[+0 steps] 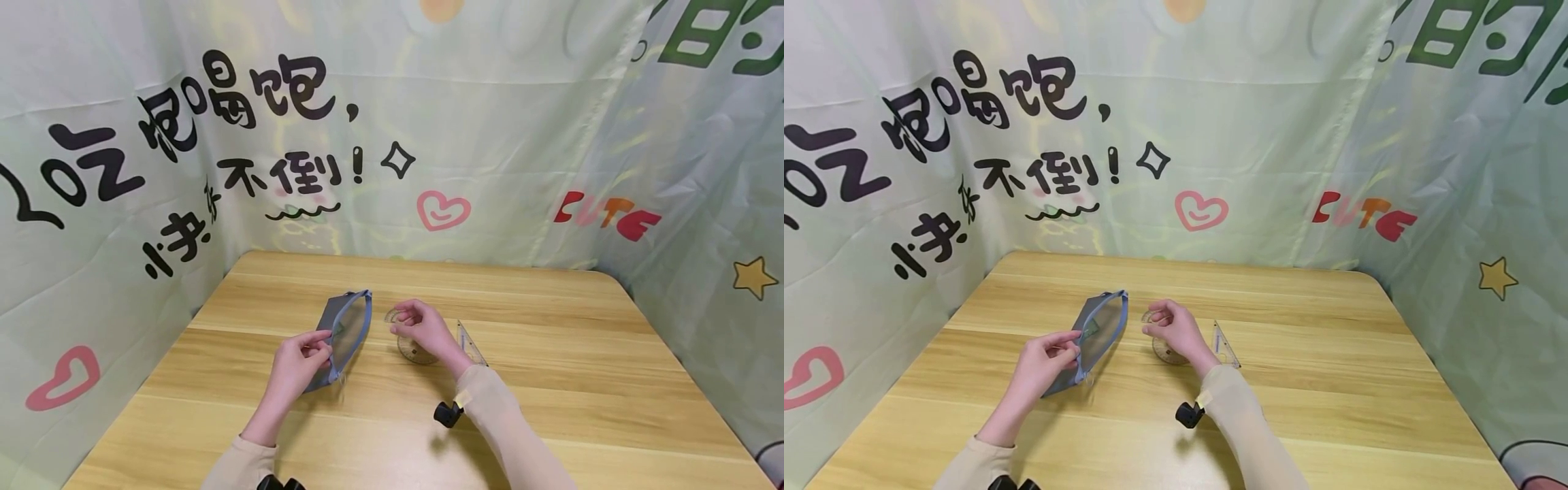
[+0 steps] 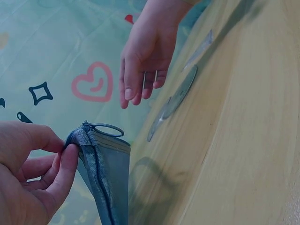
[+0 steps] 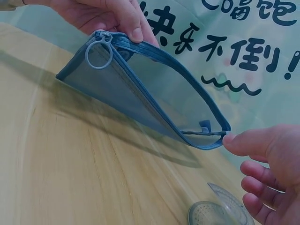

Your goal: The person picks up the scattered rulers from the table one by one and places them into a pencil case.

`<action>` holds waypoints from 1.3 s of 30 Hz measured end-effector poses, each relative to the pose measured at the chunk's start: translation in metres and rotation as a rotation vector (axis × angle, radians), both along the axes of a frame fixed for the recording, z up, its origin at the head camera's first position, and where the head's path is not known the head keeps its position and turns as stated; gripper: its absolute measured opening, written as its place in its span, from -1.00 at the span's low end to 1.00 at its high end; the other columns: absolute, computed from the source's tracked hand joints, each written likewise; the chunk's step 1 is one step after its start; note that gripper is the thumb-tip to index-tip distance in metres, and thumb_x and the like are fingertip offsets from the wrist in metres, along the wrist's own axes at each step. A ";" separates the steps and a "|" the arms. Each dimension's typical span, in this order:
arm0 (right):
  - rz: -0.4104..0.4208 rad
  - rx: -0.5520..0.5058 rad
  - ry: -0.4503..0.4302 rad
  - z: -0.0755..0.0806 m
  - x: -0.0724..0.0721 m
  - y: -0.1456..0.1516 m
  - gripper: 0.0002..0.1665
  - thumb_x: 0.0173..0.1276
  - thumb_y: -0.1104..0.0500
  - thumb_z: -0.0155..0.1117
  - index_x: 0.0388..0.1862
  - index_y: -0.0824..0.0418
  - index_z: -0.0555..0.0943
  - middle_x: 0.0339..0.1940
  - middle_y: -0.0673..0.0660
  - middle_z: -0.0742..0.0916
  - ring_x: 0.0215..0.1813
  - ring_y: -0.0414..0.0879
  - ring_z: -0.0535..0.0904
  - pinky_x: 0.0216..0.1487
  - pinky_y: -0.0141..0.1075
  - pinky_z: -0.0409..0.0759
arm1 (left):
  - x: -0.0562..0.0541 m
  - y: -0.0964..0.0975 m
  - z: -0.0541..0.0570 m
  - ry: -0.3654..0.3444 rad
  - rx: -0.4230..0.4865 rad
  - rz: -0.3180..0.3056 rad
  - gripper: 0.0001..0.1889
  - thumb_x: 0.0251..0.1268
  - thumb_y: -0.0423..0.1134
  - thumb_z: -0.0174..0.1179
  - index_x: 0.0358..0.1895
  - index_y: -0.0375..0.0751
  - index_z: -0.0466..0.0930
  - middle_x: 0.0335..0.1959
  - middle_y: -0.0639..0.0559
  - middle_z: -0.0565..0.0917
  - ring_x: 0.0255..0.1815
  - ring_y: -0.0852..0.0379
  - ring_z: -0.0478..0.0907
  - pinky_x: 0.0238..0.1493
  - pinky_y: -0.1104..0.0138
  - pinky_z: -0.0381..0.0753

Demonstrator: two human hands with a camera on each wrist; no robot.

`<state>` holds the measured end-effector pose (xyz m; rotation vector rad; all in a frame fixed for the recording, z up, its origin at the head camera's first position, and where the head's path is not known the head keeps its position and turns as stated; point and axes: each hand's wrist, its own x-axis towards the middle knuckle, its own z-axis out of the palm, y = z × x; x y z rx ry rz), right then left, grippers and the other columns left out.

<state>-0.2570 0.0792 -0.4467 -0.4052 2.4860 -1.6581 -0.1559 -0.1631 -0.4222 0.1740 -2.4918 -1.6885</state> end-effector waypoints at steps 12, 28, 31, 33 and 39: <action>0.001 0.029 0.016 -0.003 0.003 0.007 -0.44 0.21 0.22 0.45 0.19 0.29 0.56 0.01 0.32 0.68 -0.10 -0.07 0.58 -0.09 -0.41 0.59 | 0.000 0.001 0.000 0.002 0.003 -0.001 -0.67 0.21 -0.45 0.25 0.06 -0.45 0.64 -0.38 -0.11 0.63 -0.44 0.22 0.59 -0.35 0.46 0.76; -0.036 0.068 0.002 0.006 0.007 0.022 -0.43 0.23 0.19 0.45 0.22 0.24 0.56 0.03 0.28 0.68 -0.04 -0.03 0.58 -0.11 -0.35 0.63 | 0.002 0.003 0.002 0.017 0.004 -0.010 -0.69 0.22 -0.49 0.24 0.04 -0.45 0.66 -0.38 -0.12 0.63 -0.45 0.24 0.57 -0.37 0.49 0.75; -0.036 0.082 0.002 0.006 0.007 0.024 -0.43 0.23 0.17 0.45 0.22 0.23 0.56 0.03 0.27 0.68 -0.05 -0.04 0.58 -0.09 -0.33 0.63 | 0.001 0.003 0.001 0.007 0.003 -0.007 -0.69 0.22 -0.48 0.24 0.05 -0.43 0.66 -0.38 -0.11 0.63 -0.45 0.24 0.57 -0.37 0.49 0.75; -0.035 0.085 0.002 0.006 0.008 0.025 -0.44 0.23 0.17 0.45 0.21 0.23 0.56 0.03 0.26 0.68 -0.05 -0.05 0.58 -0.08 -0.33 0.63 | 0.001 0.003 0.001 -0.001 0.004 -0.005 -0.69 0.23 -0.47 0.24 0.05 -0.43 0.66 -0.37 -0.11 0.63 -0.45 0.24 0.57 -0.36 0.48 0.75; -0.031 0.086 0.012 0.002 0.008 0.028 -0.45 0.24 0.16 0.45 0.20 0.25 0.56 0.01 0.26 0.68 -0.07 -0.05 0.58 -0.07 -0.33 0.61 | -0.001 0.002 -0.001 -0.002 0.000 -0.004 -0.69 0.22 -0.47 0.24 0.05 -0.43 0.66 -0.37 -0.12 0.63 -0.45 0.23 0.58 -0.36 0.47 0.75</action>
